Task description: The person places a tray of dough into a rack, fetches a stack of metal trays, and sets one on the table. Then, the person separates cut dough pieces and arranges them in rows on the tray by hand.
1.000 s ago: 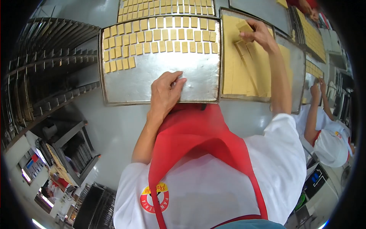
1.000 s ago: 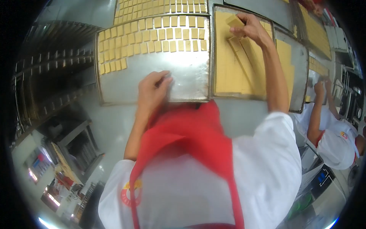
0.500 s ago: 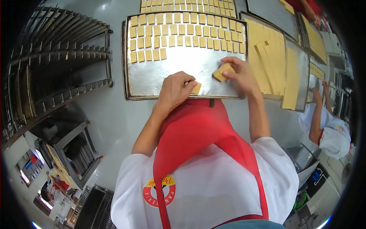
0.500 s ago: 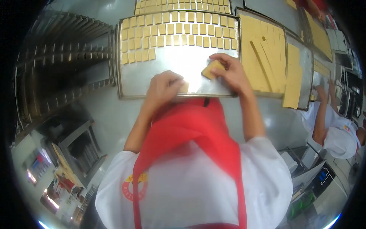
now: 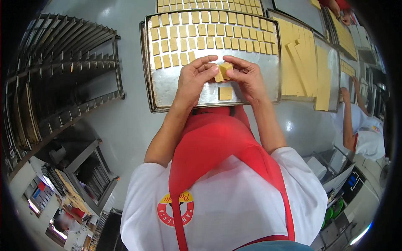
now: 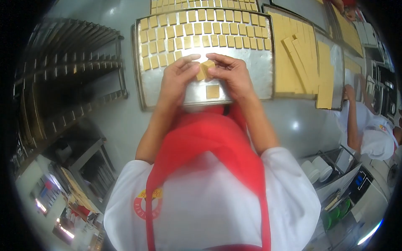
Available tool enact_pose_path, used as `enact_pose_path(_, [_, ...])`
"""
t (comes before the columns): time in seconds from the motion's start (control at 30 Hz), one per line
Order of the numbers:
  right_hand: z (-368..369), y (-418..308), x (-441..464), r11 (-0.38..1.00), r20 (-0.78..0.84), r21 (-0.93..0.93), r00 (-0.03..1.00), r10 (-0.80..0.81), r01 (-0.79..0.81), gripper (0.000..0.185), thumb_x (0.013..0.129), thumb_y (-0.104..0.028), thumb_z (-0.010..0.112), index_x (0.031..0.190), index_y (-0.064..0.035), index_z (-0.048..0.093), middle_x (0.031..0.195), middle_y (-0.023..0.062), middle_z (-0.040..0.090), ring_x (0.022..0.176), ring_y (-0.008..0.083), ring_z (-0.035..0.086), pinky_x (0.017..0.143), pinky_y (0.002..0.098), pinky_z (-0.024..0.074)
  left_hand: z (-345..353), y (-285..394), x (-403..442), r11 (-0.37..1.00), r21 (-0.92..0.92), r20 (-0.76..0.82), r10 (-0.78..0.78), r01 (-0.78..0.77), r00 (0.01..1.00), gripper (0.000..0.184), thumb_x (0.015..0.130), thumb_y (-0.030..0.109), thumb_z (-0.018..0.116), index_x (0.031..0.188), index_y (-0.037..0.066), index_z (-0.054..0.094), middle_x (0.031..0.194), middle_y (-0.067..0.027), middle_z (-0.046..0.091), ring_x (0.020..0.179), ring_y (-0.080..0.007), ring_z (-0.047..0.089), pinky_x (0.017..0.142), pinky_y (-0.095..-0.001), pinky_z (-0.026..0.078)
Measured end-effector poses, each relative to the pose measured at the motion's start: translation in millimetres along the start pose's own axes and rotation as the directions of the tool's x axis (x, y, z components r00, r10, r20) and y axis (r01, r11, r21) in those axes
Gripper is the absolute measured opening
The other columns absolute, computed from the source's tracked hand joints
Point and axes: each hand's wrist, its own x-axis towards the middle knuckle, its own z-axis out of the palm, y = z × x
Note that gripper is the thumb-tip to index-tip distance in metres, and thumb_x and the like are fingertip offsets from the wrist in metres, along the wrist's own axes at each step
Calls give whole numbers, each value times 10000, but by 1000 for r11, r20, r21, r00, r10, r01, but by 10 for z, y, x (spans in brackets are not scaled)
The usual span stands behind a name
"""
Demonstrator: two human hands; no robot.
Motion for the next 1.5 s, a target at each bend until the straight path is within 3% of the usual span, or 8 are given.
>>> enact_pose_path(0.2, [-131,-22,96,908,-91,415,990,108,-61,374,936,15,676,1293,107,615,1176,193,694,1088,274,687,976,431,598,-150,67,-33,977,-139,-80,-176,164,981,261,961,150,710,1171,-4,712,1020,-66,716,912,-118,663,755,-256,538])
enact_pose_path(0.33, [-280,-60,133,973,-183,230,983,4,39,368,955,-9,659,1296,118,603,1217,211,676,1109,306,678,1005,457,590,-110,-49,-4,739,667,-78,193,-93,978,294,937,264,741,1078,6,745,861,-106,725,739,-207,707,718,-356,555])
enact_pose_path(0.4, [-344,-93,145,895,-124,447,989,74,-11,386,939,6,675,1299,120,597,1215,220,676,1114,314,677,1000,457,593,-95,-196,23,274,950,47,355,-152,934,303,926,279,713,1048,6,756,847,-174,728,752,-338,716,753,-439,553])
enact_pose_path(0.8, [12,-61,5,919,-101,-338,963,-250,204,339,859,84,739,1192,25,715,1159,109,723,1054,191,697,954,324,581,18,102,36,710,699,-42,163,-88,986,329,892,318,779,929,-8,772,851,-158,764,798,-217,731,771,-320,551])
enact_pose_path(1.1, [179,116,44,843,14,-443,943,-334,305,348,827,98,759,1163,12,732,1225,108,701,1094,164,677,900,280,595,-48,86,98,979,178,-20,-100,102,995,187,896,185,795,981,19,777,739,1,676,563,-40,454,502,-208,319])
enact_pose_path(1.33, [188,126,170,790,28,-490,912,-409,369,373,785,36,809,1149,-14,743,1153,108,689,989,188,680,825,295,581,-158,124,80,912,389,-105,-94,128,990,246,908,144,768,1070,-40,749,830,-97,745,742,-136,667,679,-272,510])
enact_pose_path(1.4, [201,80,206,781,-33,-510,899,-437,361,389,757,-16,841,1135,-31,751,1109,104,709,909,177,678,771,293,566,-153,60,72,477,824,8,529,-305,848,187,898,136,754,1064,50,759,823,-113,711,705,-235,690,653,-330,532])
enact_pose_path(1.5, [153,12,253,507,48,-813,900,-434,287,353,784,-84,827,1121,-28,741,1080,134,708,919,260,690,788,349,562,-151,-81,26,105,979,92,539,-175,837,133,898,180,741,1024,147,770,847,-76,663,738,-274,677,641,-407,524])
